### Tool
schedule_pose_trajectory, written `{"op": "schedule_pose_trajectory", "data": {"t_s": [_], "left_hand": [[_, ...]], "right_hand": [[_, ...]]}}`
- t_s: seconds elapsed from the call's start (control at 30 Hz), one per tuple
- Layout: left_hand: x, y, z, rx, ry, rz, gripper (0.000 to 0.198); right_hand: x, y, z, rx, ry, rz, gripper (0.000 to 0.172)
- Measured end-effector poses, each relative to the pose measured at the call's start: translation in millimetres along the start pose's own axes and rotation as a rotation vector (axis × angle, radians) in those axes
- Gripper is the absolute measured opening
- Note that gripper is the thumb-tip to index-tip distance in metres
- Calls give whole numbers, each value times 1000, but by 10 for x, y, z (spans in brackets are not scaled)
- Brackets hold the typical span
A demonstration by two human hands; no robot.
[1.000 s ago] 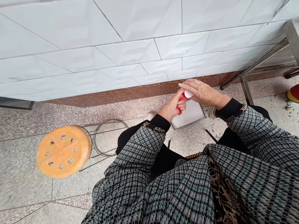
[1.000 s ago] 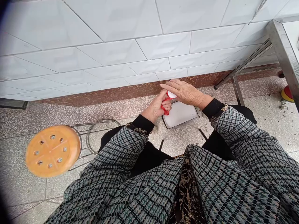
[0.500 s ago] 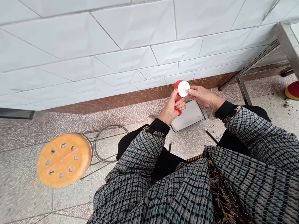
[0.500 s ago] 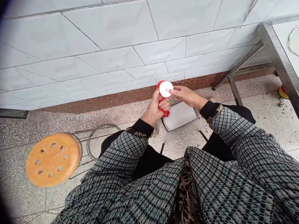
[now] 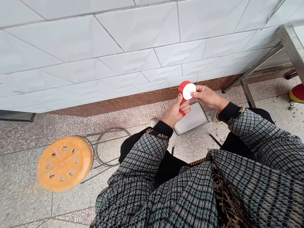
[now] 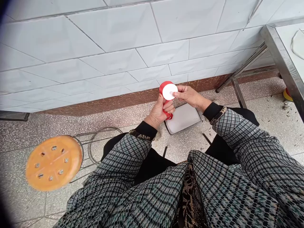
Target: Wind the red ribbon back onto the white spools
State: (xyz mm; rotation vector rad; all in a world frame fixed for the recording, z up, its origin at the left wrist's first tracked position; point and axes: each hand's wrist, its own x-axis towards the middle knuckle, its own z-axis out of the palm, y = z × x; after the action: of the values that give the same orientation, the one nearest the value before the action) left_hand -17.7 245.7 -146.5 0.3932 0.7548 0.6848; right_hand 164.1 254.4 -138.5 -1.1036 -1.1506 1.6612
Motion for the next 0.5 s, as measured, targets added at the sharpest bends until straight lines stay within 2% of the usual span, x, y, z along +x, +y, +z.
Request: {"op": "schedule_pose_trajectory", "data": {"t_s": [0.13, 0.23, 0.37, 0.5], "left_hand": [[3, 21, -59, 53, -91, -13, 57], [-8, 43, -72, 82, -102, -34, 56], [-11, 60, -52, 118, -109, -6, 39], [38, 45, -75, 214, -24, 81, 21]], "right_hand": [[-41, -128, -91, -84, -96, -18, 53], [-63, -190, -170, -133, -140, -11, 53], [-87, -279, -267, -249, -136, -3, 52], [-121, -376, -335, -429, -126, 29, 43]]}}
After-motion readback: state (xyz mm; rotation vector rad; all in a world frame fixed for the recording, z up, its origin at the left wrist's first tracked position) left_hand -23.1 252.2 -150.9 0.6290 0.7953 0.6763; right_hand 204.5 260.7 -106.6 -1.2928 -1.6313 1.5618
